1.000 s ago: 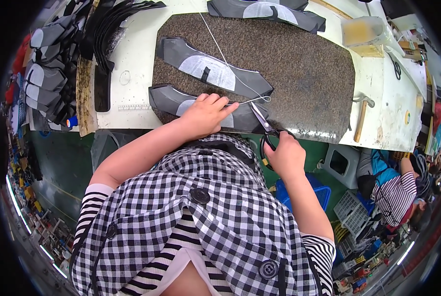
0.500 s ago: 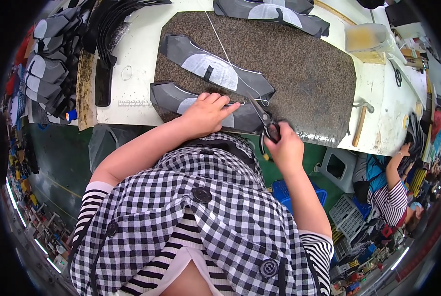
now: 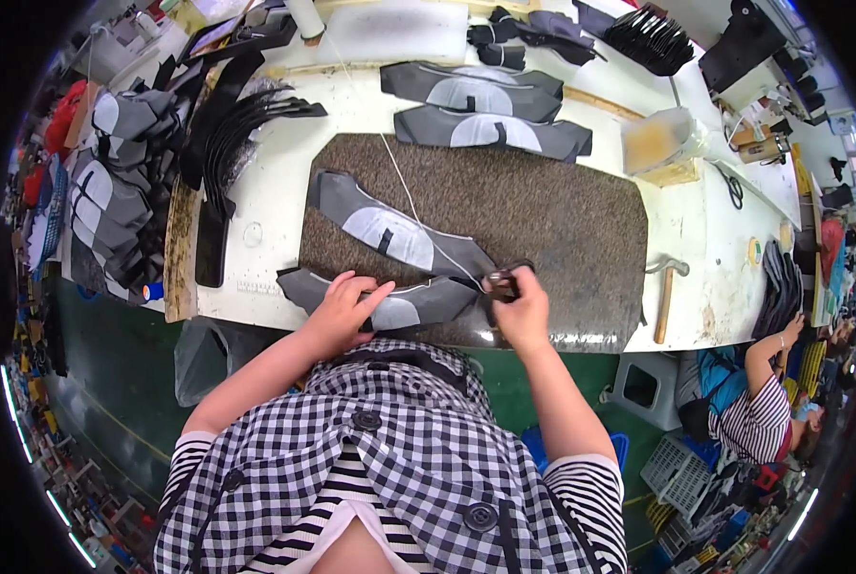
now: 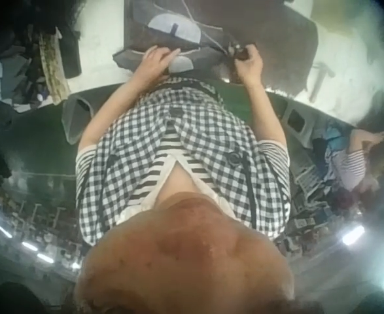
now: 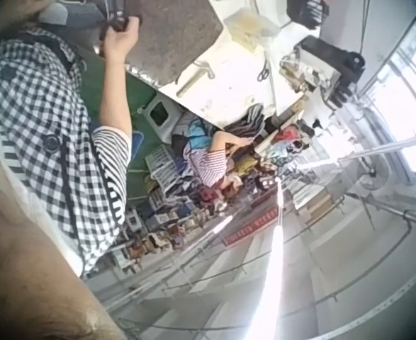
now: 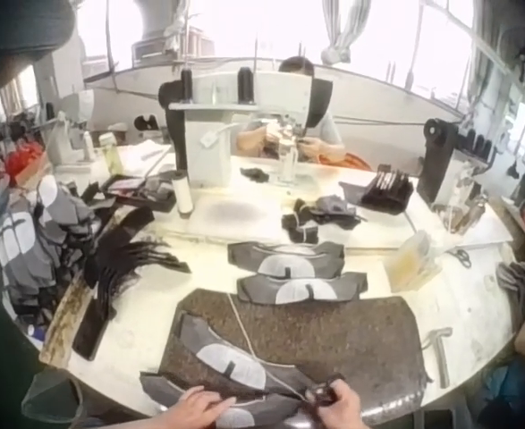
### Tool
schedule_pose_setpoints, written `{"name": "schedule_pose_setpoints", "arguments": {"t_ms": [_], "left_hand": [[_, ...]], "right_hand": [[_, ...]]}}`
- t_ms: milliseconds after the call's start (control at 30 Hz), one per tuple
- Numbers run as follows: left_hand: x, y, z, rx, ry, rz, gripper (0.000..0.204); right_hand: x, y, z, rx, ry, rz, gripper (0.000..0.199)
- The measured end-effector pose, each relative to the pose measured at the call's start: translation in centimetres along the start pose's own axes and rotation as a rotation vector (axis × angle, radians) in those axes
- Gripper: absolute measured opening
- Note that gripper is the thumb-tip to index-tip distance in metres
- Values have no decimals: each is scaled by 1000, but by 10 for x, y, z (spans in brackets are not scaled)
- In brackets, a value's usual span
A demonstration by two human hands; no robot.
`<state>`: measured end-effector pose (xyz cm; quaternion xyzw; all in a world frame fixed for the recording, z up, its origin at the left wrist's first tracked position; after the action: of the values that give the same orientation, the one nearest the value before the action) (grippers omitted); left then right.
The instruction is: Trimming excess thread and applying adhesive to shoe upper components in a factory setting.
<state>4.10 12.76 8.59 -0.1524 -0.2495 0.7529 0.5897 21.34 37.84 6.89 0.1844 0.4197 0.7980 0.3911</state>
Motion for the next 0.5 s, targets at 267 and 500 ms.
{"name": "schedule_pose_setpoints", "arguments": {"t_ms": [267,500], "left_hand": [[68,0,26,225,19,-184,81],[129,20,18,284,108,-181,66]], "right_hand": [[37,129,91,1239,-71,32,23],[22,134,92,1491,300,54,32]]}}
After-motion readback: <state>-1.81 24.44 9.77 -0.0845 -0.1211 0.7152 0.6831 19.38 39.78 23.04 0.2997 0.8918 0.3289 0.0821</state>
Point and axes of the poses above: each hand's wrist, its own x-axis towards the middle knuckle, its own z-axis out of the back of the hand, y = z × x, the point moved 2 cm from there along x, towards the middle knuckle, and after that the axes turned 7 degrees about -y, right-handed, at the moved point
